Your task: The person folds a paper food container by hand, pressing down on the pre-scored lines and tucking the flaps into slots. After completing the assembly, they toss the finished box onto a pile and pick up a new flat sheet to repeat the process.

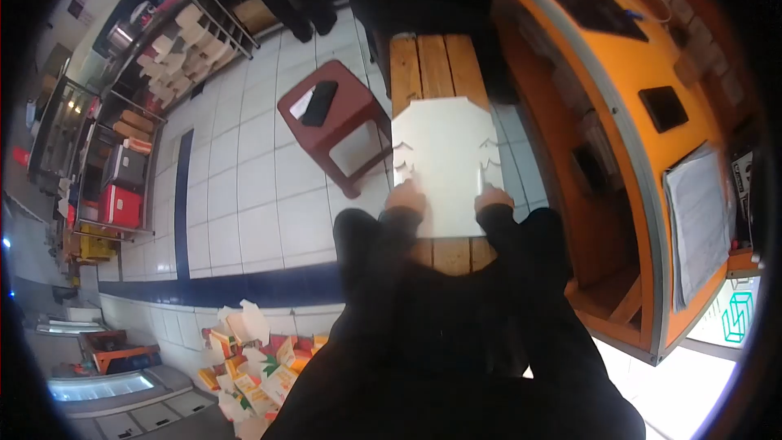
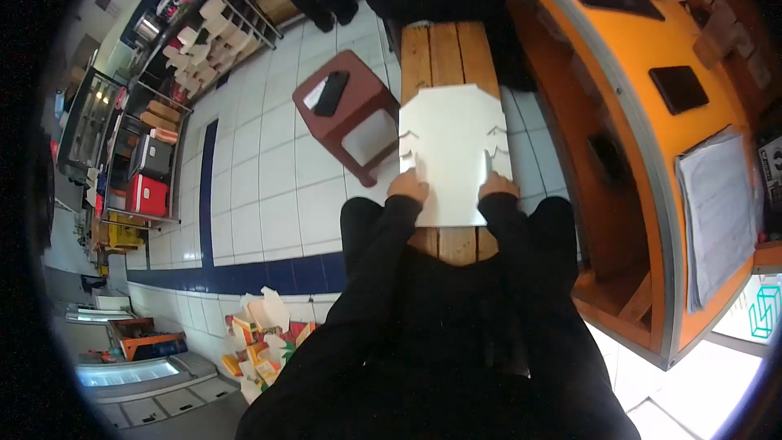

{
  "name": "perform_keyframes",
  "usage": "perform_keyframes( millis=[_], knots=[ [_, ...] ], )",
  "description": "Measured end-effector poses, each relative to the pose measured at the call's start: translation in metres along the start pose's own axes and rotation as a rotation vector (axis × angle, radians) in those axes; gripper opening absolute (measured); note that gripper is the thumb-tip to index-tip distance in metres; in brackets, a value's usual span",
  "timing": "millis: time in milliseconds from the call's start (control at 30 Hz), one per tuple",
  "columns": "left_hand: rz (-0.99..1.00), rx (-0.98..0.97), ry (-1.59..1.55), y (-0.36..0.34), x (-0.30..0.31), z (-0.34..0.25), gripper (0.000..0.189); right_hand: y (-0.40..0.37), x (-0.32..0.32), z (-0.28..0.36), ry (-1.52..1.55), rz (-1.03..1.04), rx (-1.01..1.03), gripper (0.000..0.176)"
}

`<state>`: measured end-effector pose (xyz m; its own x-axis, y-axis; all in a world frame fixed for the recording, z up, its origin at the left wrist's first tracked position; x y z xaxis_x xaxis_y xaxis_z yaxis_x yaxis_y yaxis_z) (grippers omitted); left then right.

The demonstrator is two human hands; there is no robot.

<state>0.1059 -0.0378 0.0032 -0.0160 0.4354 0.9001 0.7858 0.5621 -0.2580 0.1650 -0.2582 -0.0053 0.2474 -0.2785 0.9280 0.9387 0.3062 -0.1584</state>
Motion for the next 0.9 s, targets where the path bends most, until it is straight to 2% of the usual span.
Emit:
perform_keyframes(
  millis=[67,100,133,167,200,233,267,300,333,367,433,467,500,533,567,600,633,667,700,733,767,800,833,867,900],
  knots=[
    [0.040,-0.105,-0.159,0.004,0.009,0.022,0.041,-0.009,0.016,-0.019,0.302,-0.054,-0.035,0.036],
    [0.033,-0.110,-0.163,0.003,0.016,0.026,0.041,-0.012,0.015,-0.027,0.317,-0.111,0.032,0.043],
    [0.161,-0.058,-0.372,-0.001,0.019,0.031,0.046,-0.011,0.014,-0.036,0.314,-0.115,0.034,0.043],
    [0.292,-0.003,-0.578,-0.006,0.021,0.037,0.052,-0.009,0.011,-0.043,0.365,-0.068,0.062,0.049],
    [0.294,-0.001,-0.576,-0.014,0.028,0.043,0.052,-0.011,0.007,-0.045,0.416,-0.018,0.087,0.056],
    [0.308,-0.087,-0.602,-0.021,0.035,0.045,0.051,-0.021,0.016,-0.046,0.346,-0.043,0.131,0.065],
    [0.321,-0.172,-0.628,-0.029,0.040,0.046,0.051,-0.029,0.021,-0.049,0.345,-0.042,0.131,0.065],
    [0.392,-0.187,-0.832,-0.026,0.024,0.059,0.056,-0.036,0.019,-0.055,0.593,0.034,0.160,0.065],
    [0.390,-0.187,-0.832,-0.032,0.017,0.065,0.056,-0.043,0.015,-0.056,0.841,0.110,0.189,0.067],
    [0.444,-0.002,-1.001,-0.036,0.006,0.073,0.054,-0.050,0.010,-0.055,0.841,0.109,0.194,0.067],
    [0.470,0.296,-1.252,-0.048,0.005,0.071,0.046,-0.065,-0.007,-0.059,1.113,-0.001,-0.050,0.058],
    [0.469,0.296,-1.253,-0.043,-0.002,0.074,0.046,-0.068,-0.016,-0.063,1.245,-0.055,-0.180,0.054],
    [0.543,0.399,-1.322,-0.031,-0.023,0.085,0.041,-0.065,-0.021,-0.066,1.245,-0.053,-0.180,0.054],
    [0.616,0.506,-1.389,-0.029,-0.030,0.089,0.036,-0.064,-0.032,-0.070,1.322,0.030,-0.323,0.047],
    [0.613,0.509,-1.387,-0.031,-0.036,0.092,0.036,-0.065,-0.044,-0.073,1.395,0.116,-0.470,0.040],
    [0.612,0.565,-1.401,-0.037,-0.039,0.089,0.030,-0.065,-0.043,-0.069,1.399,0.118,-0.471,0.040],
    [0.614,0.621,-1.415,-0.041,-0.042,0.085,0.026,-0.065,-0.040,-0.065,1.271,0.105,-0.377,0.036],
    [0.615,0.624,-1.413,-0.042,-0.042,0.081,0.026,-0.066,-0.036,-0.063,1.140,0.092,-0.287,0.032],
    [0.586,0.535,-1.234,-0.041,-0.043,0.079,0.026,-0.066,-0.046,-0.065,1.138,0.095,-0.292,0.032],
    [0.555,0.448,-1.055,-0.039,-0.048,0.076,0.026,-0.061,-0.047,-0.067,0.769,-0.161,-0.086,0.031],
    [0.559,0.454,-1.055,-0.041,-0.055,0.074,0.026,-0.060,-0.046,-0.067,0.386,-0.396,0.117,0.032],
    [0.363,0.275,-0.810,-0.039,-0.059,0.072,0.025,-0.063,-0.039,-0.061,0.384,-0.389,0.115,0.032],
    [0.172,0.099,-0.557,-0.040,-0.061,0.068,0.025,-0.068,-0.023,-0.046,0.348,-0.291,0.045,0.033],
    [0.181,0.107,-0.553,-0.048,-0.055,0.060,0.025,-0.073,-0.011,-0.032,0.331,-0.236,0.004,0.034],
    [0.047,0.032,-0.398,-0.061,-0.034,0.043,0.025,-0.077,0.002,-0.018,0.312,-0.178,-0.036,0.035]
  ],
)
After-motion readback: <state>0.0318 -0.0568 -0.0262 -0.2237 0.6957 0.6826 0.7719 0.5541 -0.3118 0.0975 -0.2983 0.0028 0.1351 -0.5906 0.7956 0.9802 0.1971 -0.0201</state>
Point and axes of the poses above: each hand's wrist, its own y-axis towards the middle knuckle, its own x-axis out of the back of the hand, z = x × y, the point moved 4 cm from there along y, towards the middle knuckle, and after that the axes turned 12 degrees about x, right-handed, at the moved point
